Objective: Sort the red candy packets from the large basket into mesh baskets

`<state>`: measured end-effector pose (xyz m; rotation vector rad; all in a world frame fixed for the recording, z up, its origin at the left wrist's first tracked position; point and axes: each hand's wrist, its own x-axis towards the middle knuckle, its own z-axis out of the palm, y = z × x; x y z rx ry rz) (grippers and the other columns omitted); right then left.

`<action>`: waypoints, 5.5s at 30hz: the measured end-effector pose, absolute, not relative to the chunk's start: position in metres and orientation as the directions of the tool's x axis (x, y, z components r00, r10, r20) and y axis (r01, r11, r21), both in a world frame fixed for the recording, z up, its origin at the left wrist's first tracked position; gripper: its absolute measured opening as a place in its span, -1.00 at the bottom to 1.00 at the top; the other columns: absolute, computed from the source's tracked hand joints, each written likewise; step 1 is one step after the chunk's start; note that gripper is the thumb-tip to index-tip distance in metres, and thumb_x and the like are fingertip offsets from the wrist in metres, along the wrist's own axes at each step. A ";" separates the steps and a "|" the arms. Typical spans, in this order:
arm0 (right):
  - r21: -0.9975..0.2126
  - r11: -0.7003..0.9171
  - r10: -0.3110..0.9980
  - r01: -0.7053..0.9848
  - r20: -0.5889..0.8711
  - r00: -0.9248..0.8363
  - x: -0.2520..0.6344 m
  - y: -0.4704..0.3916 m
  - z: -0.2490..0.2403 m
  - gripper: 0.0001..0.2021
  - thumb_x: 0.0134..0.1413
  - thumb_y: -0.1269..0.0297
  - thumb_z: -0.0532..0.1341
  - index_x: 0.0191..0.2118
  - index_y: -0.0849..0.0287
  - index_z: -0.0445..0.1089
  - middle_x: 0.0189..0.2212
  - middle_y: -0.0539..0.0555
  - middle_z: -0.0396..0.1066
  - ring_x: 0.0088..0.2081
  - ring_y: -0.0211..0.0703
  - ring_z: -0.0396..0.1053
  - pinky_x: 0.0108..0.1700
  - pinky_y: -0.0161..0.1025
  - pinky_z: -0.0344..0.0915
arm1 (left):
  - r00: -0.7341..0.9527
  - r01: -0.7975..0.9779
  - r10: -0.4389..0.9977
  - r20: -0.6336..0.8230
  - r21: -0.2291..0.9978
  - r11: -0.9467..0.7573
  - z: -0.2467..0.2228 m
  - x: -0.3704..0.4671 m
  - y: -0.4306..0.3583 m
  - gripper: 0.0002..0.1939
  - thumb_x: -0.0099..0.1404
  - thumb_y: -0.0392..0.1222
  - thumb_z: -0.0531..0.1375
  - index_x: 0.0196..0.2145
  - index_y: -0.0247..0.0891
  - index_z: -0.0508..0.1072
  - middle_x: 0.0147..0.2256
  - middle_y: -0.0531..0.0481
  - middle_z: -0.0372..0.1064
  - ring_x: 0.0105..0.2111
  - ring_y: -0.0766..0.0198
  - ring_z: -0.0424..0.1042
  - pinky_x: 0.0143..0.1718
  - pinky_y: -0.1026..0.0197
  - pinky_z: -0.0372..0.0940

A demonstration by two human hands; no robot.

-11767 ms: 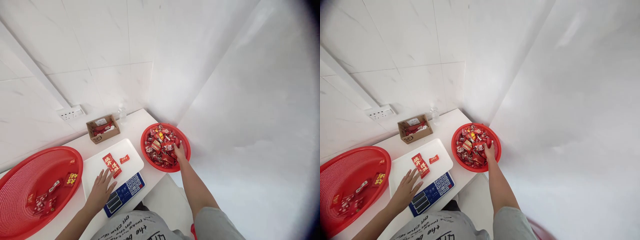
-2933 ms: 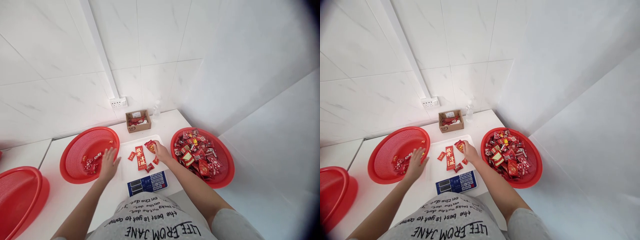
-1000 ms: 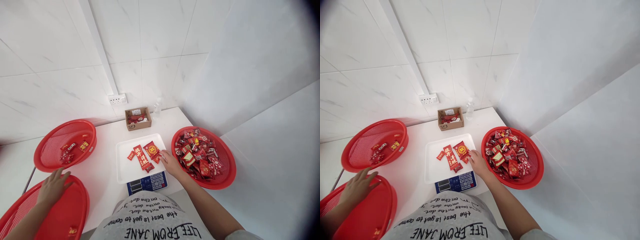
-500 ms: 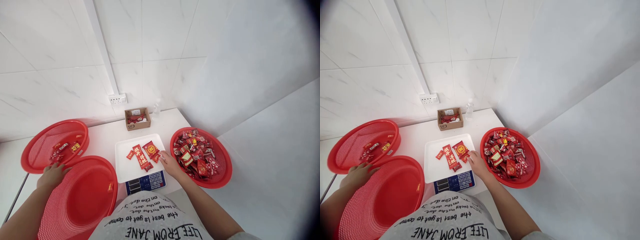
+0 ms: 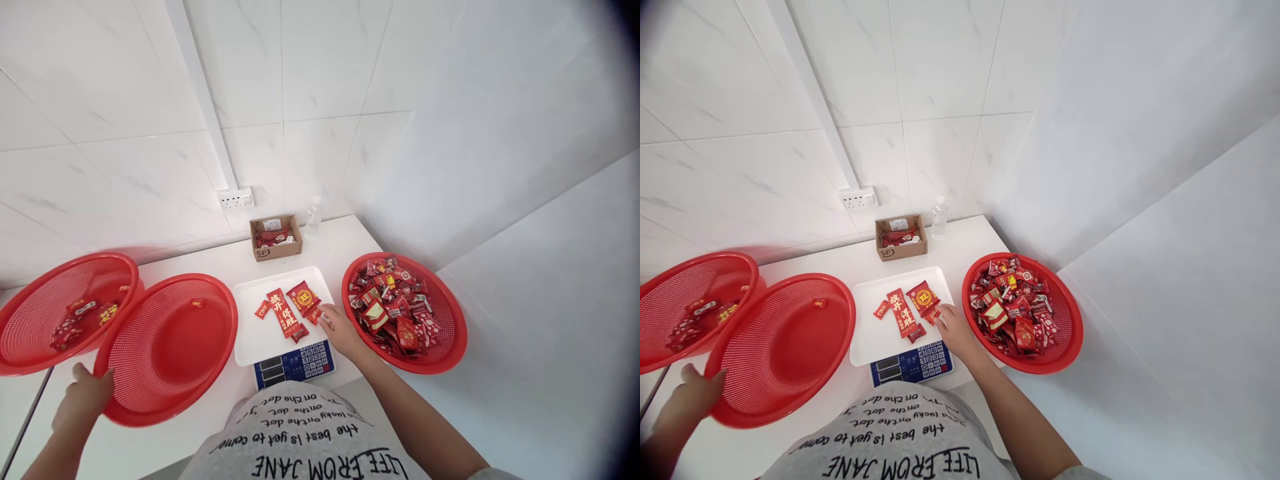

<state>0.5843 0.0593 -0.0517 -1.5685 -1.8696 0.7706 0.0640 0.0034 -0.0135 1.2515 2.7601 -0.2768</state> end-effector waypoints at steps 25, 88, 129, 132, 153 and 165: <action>-0.624 0.272 0.944 0.732 0.025 -0.329 0.536 0.067 -0.033 -0.74 0.03 0.19 0.16 -0.16 0.14 0.43 -0.08 0.18 0.38 -0.03 0.04 0.26 0.01 0.01 0.14 | 0.031 0.726 0.984 -0.174 0.681 0.098 -0.028 0.345 0.096 -0.67 0.10 -0.34 0.14 -0.14 -0.22 0.25 -0.32 0.00 0.25 -0.34 0.27 0.32 -0.30 0.23 0.23; -0.975 -0.223 0.969 0.021 -0.224 -0.103 0.527 0.098 0.002 -0.70 -0.05 0.01 0.15 -0.43 0.18 0.29 -0.58 -0.06 0.25 -0.60 -0.34 0.15 -0.55 -0.34 0.10 | 0.350 -0.078 0.821 -0.450 0.860 0.505 0.024 0.370 0.072 -0.63 0.02 0.04 0.28 -0.36 -0.32 0.37 -0.50 0.04 0.39 -0.54 0.37 0.33 -0.48 0.31 0.19; -0.961 -0.274 0.958 -0.042 -0.269 -0.102 0.535 0.091 -0.007 -0.71 -0.14 0.13 0.22 -0.27 0.17 0.33 -0.41 0.01 0.36 -0.40 -0.27 0.33 -0.35 -0.29 0.30 | 0.213 -0.372 0.863 -0.458 0.779 0.505 0.004 0.375 0.087 -0.62 0.05 -0.08 0.30 -0.20 -0.29 0.38 -0.19 -0.12 0.43 -0.26 0.25 0.43 -0.13 0.14 0.29; -0.937 -0.349 0.919 -0.010 -0.340 -0.197 0.538 0.087 -0.005 -0.72 -0.14 0.05 0.21 -0.47 0.21 0.32 -0.59 -0.04 0.32 -0.61 -0.35 0.23 -0.55 -0.35 0.20 | 0.224 -0.341 0.859 -0.460 0.789 0.511 0.007 0.372 0.088 -0.63 0.05 -0.07 0.31 -0.22 -0.30 0.40 -0.21 -0.12 0.44 -0.28 0.24 0.43 -0.16 0.14 0.30; -0.597 0.119 0.952 0.793 -0.158 -0.262 0.572 0.089 -0.037 -0.50 -0.05 0.20 0.23 0.06 0.17 0.27 0.12 0.22 0.17 0.15 0.05 0.06 0.14 -0.06 -0.01 | -0.543 0.439 0.811 -0.215 0.752 0.493 -0.004 0.239 0.071 -0.61 0.21 0.05 0.02 -0.20 -0.30 0.40 -0.30 -0.16 0.42 -0.32 0.05 0.41 -0.35 0.10 0.29; -0.596 0.077 0.955 0.799 -0.185 -0.230 0.563 0.079 -0.047 -0.69 -0.01 0.47 0.11 -0.11 0.15 0.39 -0.15 0.13 0.31 -0.12 -0.12 0.29 -0.06 -0.24 0.17 | 0.161 0.688 0.987 0.017 0.715 -0.125 -0.027 0.337 0.065 -0.69 0.19 -0.06 0.11 -0.12 -0.18 0.41 -0.10 -0.16 0.34 -0.01 0.01 0.21 0.07 0.00 0.04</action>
